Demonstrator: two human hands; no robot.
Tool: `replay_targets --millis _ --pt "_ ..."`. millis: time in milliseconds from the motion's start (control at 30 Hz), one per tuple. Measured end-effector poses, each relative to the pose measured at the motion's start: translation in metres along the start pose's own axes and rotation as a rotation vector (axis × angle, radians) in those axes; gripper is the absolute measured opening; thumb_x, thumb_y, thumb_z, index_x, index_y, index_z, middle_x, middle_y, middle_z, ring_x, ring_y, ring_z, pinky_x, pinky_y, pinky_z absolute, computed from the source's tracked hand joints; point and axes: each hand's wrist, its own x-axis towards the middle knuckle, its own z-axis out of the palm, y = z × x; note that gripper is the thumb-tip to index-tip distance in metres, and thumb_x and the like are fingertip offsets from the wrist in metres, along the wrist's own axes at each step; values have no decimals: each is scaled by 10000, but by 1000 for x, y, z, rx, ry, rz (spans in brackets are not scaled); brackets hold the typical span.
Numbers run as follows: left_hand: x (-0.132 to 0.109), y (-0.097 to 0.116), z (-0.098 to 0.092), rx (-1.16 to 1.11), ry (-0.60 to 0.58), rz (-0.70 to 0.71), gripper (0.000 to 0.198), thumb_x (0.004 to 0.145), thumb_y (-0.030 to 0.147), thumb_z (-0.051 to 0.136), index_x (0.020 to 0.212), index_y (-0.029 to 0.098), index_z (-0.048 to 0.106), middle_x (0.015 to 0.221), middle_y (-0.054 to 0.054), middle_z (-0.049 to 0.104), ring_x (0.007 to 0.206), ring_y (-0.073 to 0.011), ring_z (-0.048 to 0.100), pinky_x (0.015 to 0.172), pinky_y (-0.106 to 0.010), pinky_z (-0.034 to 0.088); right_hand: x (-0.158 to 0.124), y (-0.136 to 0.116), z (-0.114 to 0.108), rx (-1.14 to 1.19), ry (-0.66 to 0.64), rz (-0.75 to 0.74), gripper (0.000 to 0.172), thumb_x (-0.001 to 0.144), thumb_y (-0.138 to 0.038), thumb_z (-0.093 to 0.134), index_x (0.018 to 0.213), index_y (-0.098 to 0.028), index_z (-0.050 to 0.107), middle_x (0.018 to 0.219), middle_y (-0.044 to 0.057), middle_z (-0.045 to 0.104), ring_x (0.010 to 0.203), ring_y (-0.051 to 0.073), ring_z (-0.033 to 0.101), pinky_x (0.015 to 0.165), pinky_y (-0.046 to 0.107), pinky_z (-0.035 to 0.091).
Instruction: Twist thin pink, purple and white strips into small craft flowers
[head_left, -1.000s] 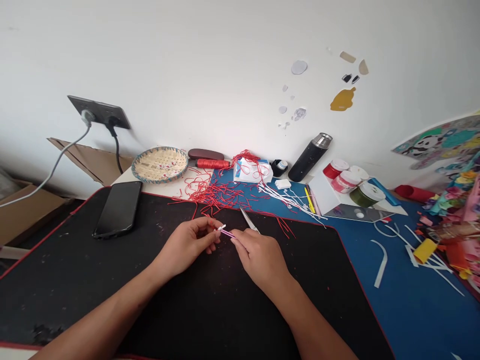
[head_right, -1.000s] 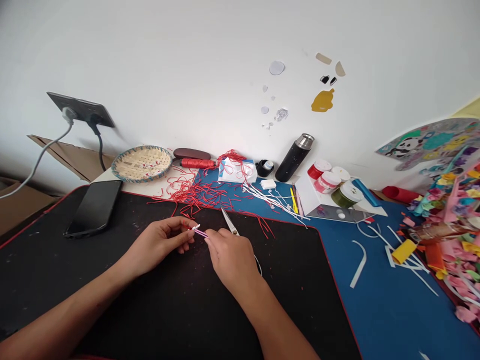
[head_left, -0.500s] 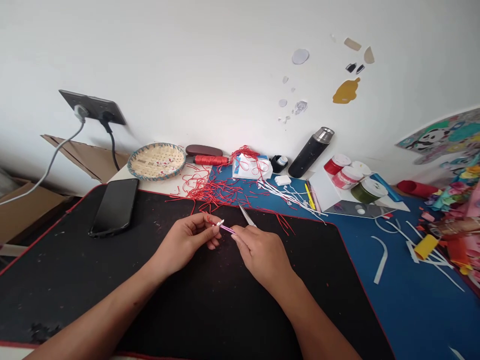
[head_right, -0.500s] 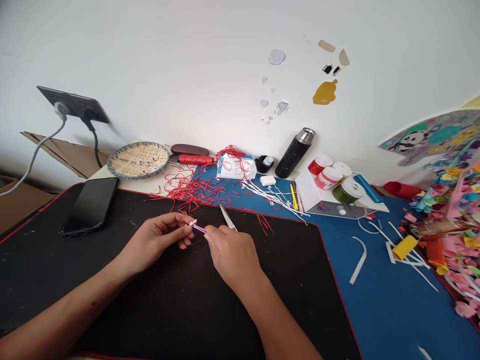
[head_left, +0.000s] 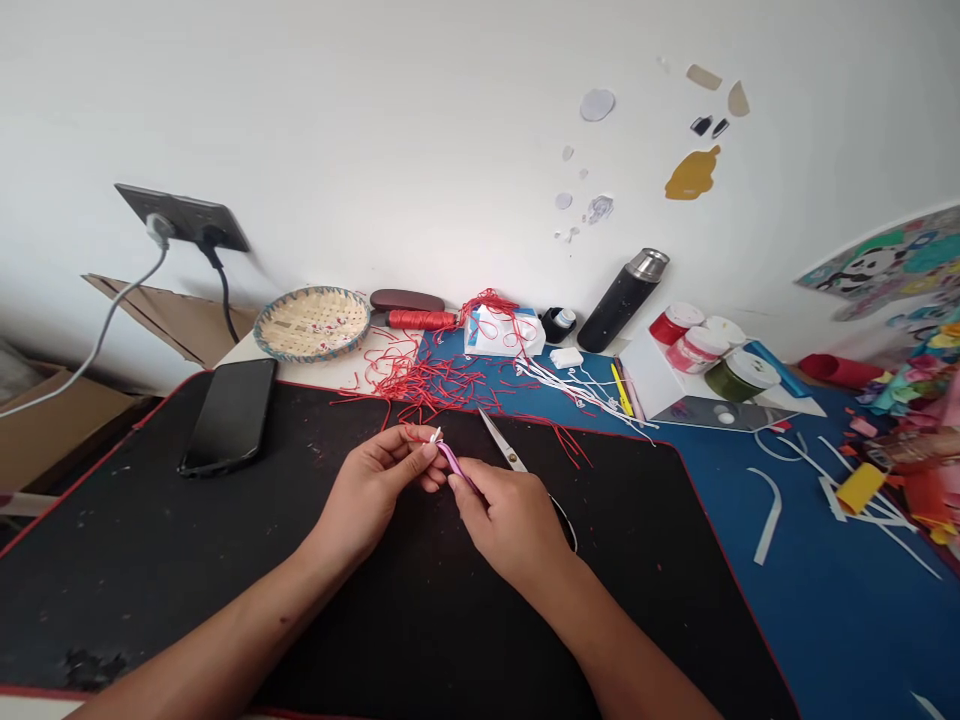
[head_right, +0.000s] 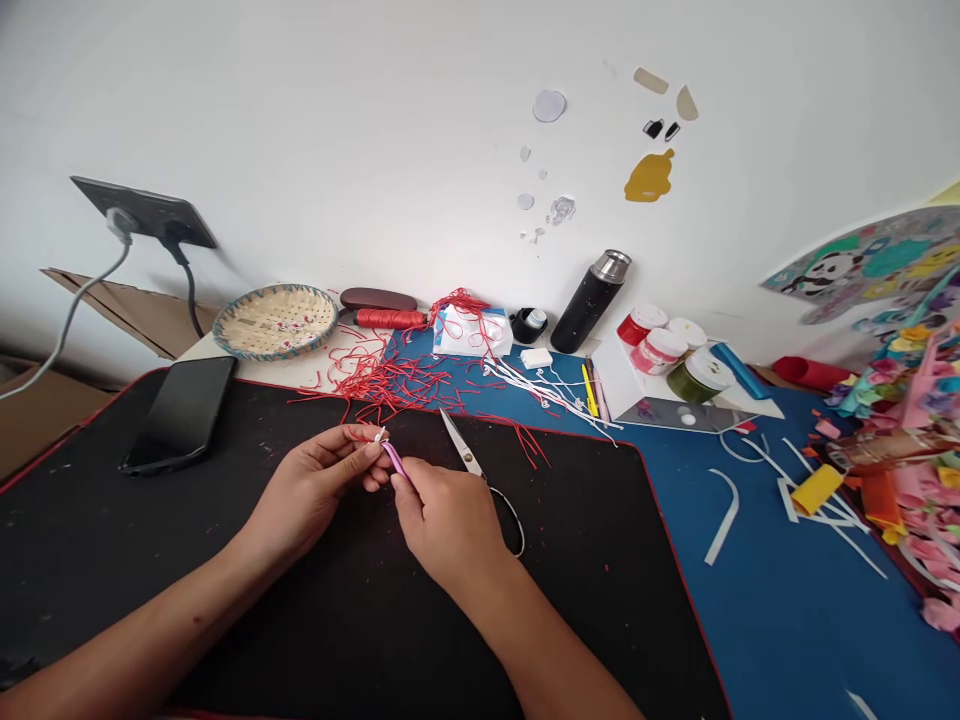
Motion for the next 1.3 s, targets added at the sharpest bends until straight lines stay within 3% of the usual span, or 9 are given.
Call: replay_targets --millis 433,733,1000,1300 --pt "1 -2 2 38 45 26 278 771 340 871 934 146 757 770 -43 756 625 -145 671 576 -237 537 2 -5 5 214 -65 141 262 1035 -303 495 1020 -225 745 705 5 738 541 145 660 545 229 403" --pt "3 1 -4 119 -22 3 280 803 360 841 967 150 755 769 -38 745 617 -144 658 576 -246 532 4 4 -5 16 -16 -1 244 1044 -258 499 1038 -230 741 874 26 774 750 172 700 667 249 409" --pt "3 6 -5 178 -34 -21 325 778 404 851 958 154 748 731 -25 734 597 -143 641 574 -251 525 4 10 -8 -140 -7 -34 270 1070 -288 469 1066 -241 734 866 36 760 762 187 699 656 266 391" --pt "5 8 -7 182 -37 -28 350 750 416 877 940 151 749 736 -32 743 593 -140 643 564 -249 527 4 10 -10 -251 -31 -63 247 1067 -289 484 994 -232 712 808 24 719 692 173 672 576 291 287"
